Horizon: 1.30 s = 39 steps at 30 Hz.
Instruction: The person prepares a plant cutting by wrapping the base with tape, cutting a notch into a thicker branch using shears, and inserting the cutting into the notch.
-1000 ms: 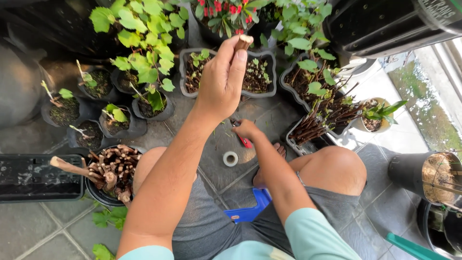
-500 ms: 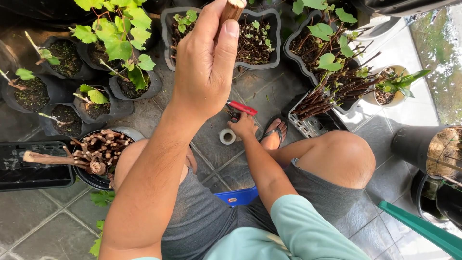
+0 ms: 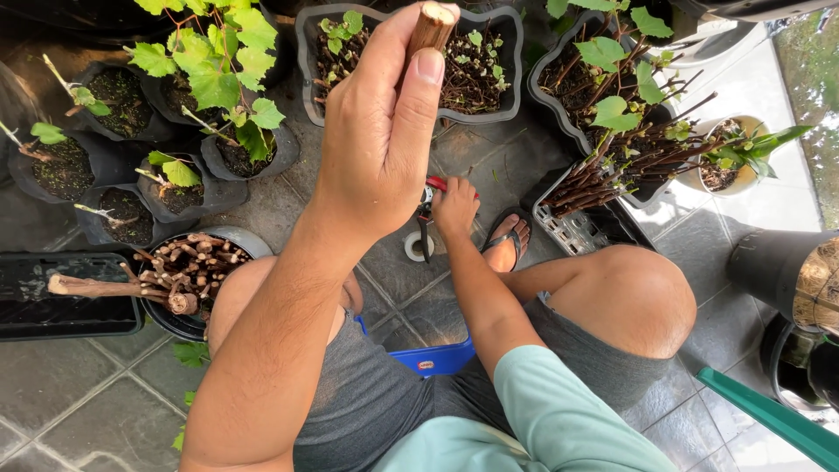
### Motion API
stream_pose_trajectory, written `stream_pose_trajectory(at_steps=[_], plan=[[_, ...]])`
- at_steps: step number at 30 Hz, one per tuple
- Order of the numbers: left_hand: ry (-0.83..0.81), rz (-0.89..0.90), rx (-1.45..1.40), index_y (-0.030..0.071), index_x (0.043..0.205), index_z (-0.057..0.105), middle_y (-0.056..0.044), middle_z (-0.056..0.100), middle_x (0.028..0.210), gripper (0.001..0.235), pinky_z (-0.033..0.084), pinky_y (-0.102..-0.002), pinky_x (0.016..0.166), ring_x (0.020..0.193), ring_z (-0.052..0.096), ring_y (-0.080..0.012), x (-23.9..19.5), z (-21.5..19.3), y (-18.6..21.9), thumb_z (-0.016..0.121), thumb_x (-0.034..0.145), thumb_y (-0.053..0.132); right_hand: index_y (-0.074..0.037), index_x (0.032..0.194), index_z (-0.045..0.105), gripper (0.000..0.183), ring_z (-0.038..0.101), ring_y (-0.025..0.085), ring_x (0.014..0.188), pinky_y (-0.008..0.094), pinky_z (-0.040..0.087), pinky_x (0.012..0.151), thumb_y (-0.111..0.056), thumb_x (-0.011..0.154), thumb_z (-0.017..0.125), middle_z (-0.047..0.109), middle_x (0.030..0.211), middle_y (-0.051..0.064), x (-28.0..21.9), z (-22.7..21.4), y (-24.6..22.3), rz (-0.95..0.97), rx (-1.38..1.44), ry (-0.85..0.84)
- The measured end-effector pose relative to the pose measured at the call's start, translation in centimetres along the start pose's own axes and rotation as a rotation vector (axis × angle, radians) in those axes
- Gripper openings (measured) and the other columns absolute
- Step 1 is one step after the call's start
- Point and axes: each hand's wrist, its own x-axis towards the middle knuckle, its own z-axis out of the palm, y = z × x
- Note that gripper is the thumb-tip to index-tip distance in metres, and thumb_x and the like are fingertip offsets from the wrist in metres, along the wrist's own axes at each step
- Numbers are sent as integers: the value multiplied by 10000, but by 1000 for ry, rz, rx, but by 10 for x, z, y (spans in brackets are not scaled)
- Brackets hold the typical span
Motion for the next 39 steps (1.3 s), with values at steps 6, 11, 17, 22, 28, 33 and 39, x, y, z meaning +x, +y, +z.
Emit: stream_pose_trajectory(at_steps=[6, 11, 17, 22, 28, 33, 39], plan=[[-6, -58, -32, 60, 1565, 604, 5, 617, 982, 447, 481, -354, 780, 751, 499, -132, 1, 2, -4, 384, 1280, 325, -225, 1544, 672, 526, 593, 465, 1330, 675, 443, 1011, -241, 1020, 632, 691, 1471, 173, 32, 9, 20, -7, -143, -304], [1, -32, -74, 27, 1542, 603, -37, 724, 1160, 446, 561, -343, 855, 838, 600, -132, 2, 5, -7, 394, 1271, 314, -114, 1414, 718, 525, 668, 521, 1210, 637, 535, 1026, -284, 918, 757, 653, 1357, 216, 29, -3, 23, 55, -106, -383], [-31, -22, -136, 17, 1529, 597, 16, 576, 880, 436, 449, -329, 665, 722, 496, -115, -1, 4, -7, 411, 1261, 306, -93, 1399, 626, 567, 651, 524, 1258, 619, 532, 1064, -356, 904, 716, 696, 1332, 245, 25, -35, 5, 154, -8, -408], [77, 98, -297, 21, 1532, 642, -42, 603, 853, 404, 557, -317, 662, 711, 594, -132, -5, 15, -28, 404, 1291, 241, -118, 1408, 639, 563, 787, 504, 1211, 606, 570, 1042, -468, 971, 707, 796, 1237, 261, 18, -53, -11, 250, 89, -286], [99, 125, -337, -18, 1471, 669, -61, 621, 835, 407, 566, -298, 577, 639, 643, -141, -1, 20, -35, 422, 1274, 237, -96, 1436, 651, 490, 746, 586, 1247, 657, 564, 1083, -324, 1002, 656, 796, 1300, 330, 17, -71, -38, 291, 594, -39], [101, 112, -418, -66, 1462, 651, -85, 647, 832, 402, 557, -290, 503, 561, 662, -143, -4, 19, -23, 447, 1264, 218, -45, 1415, 679, 500, 743, 492, 1034, 618, 554, 982, -477, 1190, 567, 756, 1069, 321, 43, -130, -91, 165, 962, 255], [123, 111, -391, -56, 1476, 664, -74, 624, 812, 415, 501, -286, 504, 565, 599, -123, -2, 29, -34, 444, 1264, 226, -69, 1311, 628, 499, 523, 148, 425, 260, 382, 377, -457, 1276, 316, 560, 701, 66, 114, -297, -156, -321, 1430, 236]])
